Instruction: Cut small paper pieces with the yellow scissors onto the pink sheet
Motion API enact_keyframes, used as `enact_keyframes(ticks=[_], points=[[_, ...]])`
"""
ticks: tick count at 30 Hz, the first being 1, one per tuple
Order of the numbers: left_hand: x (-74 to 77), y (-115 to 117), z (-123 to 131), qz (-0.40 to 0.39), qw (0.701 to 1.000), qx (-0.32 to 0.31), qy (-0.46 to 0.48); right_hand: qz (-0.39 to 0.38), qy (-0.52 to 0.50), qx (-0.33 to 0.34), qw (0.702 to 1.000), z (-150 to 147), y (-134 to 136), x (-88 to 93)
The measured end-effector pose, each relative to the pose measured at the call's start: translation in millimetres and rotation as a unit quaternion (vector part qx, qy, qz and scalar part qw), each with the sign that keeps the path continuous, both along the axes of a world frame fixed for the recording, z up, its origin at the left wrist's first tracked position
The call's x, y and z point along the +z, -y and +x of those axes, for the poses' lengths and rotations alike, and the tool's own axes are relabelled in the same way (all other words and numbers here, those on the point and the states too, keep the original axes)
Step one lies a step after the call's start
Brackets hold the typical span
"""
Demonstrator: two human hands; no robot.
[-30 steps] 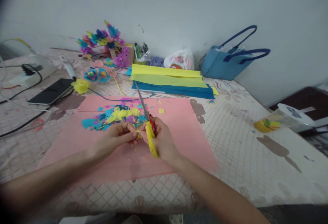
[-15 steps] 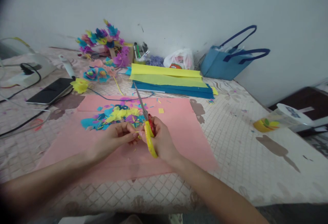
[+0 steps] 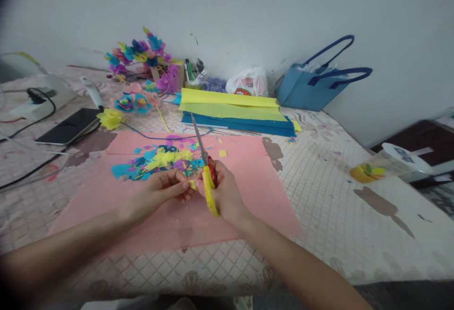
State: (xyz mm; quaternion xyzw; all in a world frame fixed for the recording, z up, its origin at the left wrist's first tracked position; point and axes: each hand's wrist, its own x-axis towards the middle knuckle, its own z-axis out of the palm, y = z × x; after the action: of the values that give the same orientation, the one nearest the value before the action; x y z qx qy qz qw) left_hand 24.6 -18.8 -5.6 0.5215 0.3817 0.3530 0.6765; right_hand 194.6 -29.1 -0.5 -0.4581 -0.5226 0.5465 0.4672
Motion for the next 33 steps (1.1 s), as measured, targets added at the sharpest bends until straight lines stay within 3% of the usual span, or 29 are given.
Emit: enact_keyframes(ticks=[12, 19, 24, 33], points=[[-0.5, 0.3, 3.0, -0.055, 0.998, 0.018, 0.022, -0.006, 0.000, -0.001, 1.000, 0.1, -0.6, 0.1], [2.8, 0.2, 1.2, 0.029, 0.999, 0.004, -0.026, 0.006, -0.004, 0.015, 1.000, -0.2, 1.6, 2.4], [2.3, 0.2, 0.1, 0.039, 0.999, -0.003, -0.030, -0.027, -0.009, 0.042, 0.999, 1.5, 2.6, 2.8], [4.3, 2.1, 1.1, 0.053, 0.997, -0.003, -0.050, 0.002, 0.028, 0.026, 0.999, -1.7, 0.2, 3.7]])
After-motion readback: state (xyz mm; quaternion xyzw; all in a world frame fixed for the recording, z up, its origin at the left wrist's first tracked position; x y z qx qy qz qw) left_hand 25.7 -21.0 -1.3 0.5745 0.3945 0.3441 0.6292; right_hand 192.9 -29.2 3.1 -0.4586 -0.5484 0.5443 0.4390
